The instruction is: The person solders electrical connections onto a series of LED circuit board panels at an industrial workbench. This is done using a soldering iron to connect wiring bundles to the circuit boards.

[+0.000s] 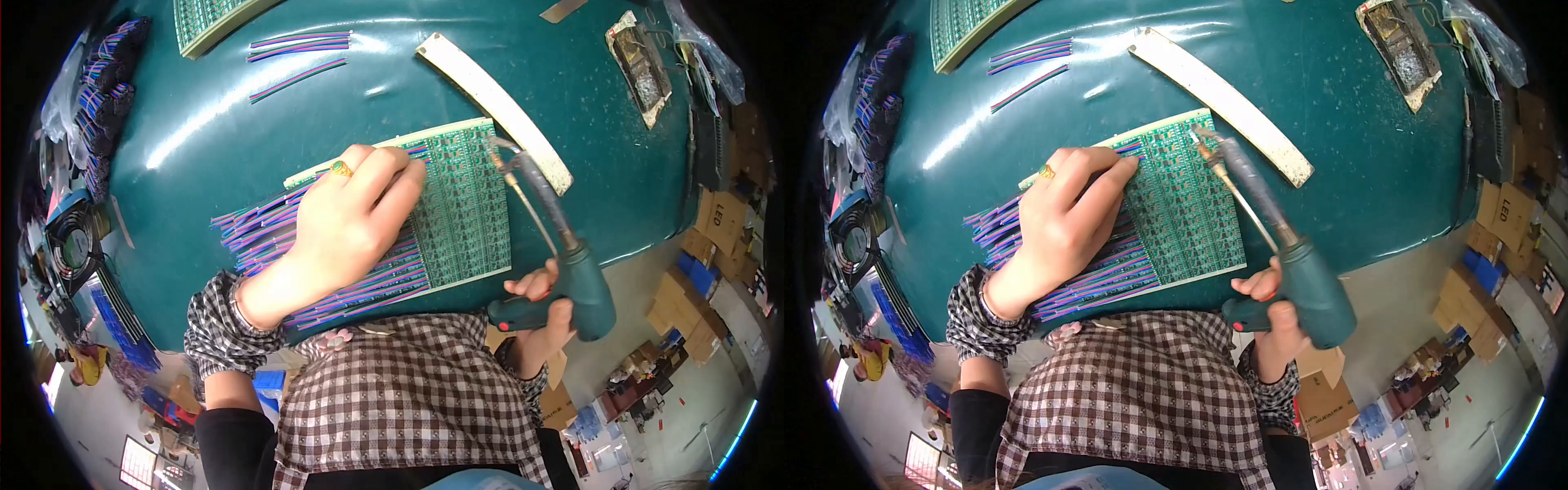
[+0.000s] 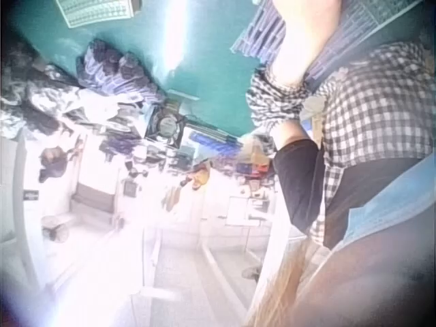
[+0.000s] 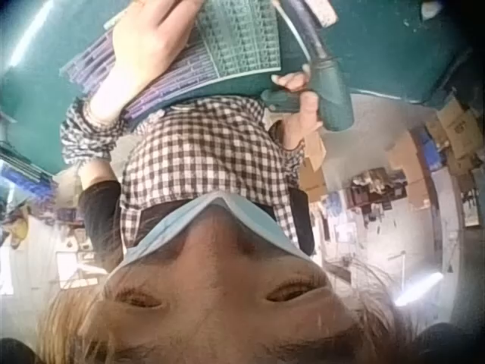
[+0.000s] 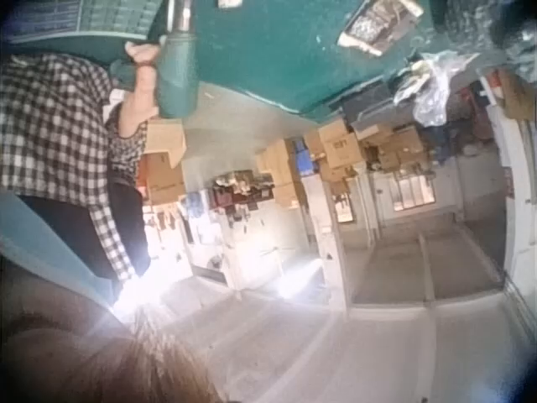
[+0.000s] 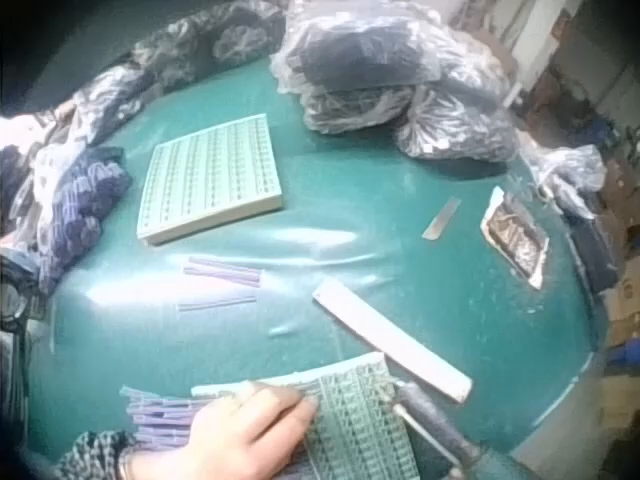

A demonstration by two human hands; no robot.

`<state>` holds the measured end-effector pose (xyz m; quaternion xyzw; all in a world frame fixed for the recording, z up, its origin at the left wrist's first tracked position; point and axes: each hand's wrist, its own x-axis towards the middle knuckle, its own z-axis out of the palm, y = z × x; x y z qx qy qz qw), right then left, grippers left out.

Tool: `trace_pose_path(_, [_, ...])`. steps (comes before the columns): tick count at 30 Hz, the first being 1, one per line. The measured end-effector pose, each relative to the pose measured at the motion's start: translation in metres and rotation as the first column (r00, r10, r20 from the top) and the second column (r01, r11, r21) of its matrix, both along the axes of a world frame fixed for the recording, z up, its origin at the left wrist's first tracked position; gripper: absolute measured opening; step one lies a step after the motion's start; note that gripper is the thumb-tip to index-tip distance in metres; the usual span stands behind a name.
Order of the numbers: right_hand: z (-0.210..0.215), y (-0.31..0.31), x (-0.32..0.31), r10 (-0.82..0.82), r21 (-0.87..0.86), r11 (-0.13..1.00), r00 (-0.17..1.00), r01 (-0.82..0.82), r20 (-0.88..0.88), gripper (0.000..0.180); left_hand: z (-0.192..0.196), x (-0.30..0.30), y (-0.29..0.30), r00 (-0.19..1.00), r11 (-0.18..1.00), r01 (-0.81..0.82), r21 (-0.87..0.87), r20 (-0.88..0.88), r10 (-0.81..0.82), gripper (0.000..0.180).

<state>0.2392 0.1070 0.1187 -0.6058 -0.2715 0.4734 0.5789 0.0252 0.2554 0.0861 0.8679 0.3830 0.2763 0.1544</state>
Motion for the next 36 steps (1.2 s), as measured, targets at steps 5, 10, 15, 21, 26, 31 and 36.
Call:
trace_pose_path(5, [-0.01, 0.02, 0.025, -0.18, -0.016, 0.984, 0.976, 0.179, -0.122, 0.063, -0.001, 0.009, 0.007, 0.999, 0.999, -0.016, -0.046, 0.028, 0.017, 0.033])
trace_pose_path(10, [-0.021, 0.029, 0.047, -0.197, 0.029, 0.977, 0.948, 0.211, -0.248, 0.062, 0.003, 0.015, 0.012, 1.0, 0.995, 0.009, -0.103, 0.005, -0.009, 0.035])
trace_pose_path(15, [-0.022, 0.039, 0.056, -0.235, 0.061, 0.962, 0.918, 0.267, -0.321, 0.059, 0.039, 0.007, 0.021, 1.0, 0.963, 0.004, -0.271, 0.001, -0.004, 0.031])
trace_pose_path(21, [-0.006, 0.025, 0.066, -0.177, 0.079, 0.974, 0.931, 0.212, -0.318, 0.061, 0.052, -0.033, 0.084, 0.981, 0.973, -0.188, -0.136, -0.064, 0.181, 0.023])
trace_pose_path(26, [0.016, 0.02, 0.068, -0.16, 0.097, 0.975, 0.933, 0.2, -0.323, 0.06, 0.052, -0.047, 0.077, 0.95, 0.885, -0.312, -0.345, -0.088, 0.3, 0.011])
trace_pose_path(31, [0.024, 0.005, 0.058, -0.166, 0.095, 0.974, 0.93, 0.208, -0.328, 0.058, 0.066, -0.049, 0.062, 0.972, 0.92, -0.234, -0.314, -0.058, 0.228, 0.009])
trace_pose_path(36, [0.019, 0.0, 0.064, -0.098, 0.126, 0.981, 0.939, 0.147, -0.331, 0.056, 0.084, -0.032, 0.039, 0.992, 0.977, -0.097, -0.188, -0.098, 0.079, 0.015])
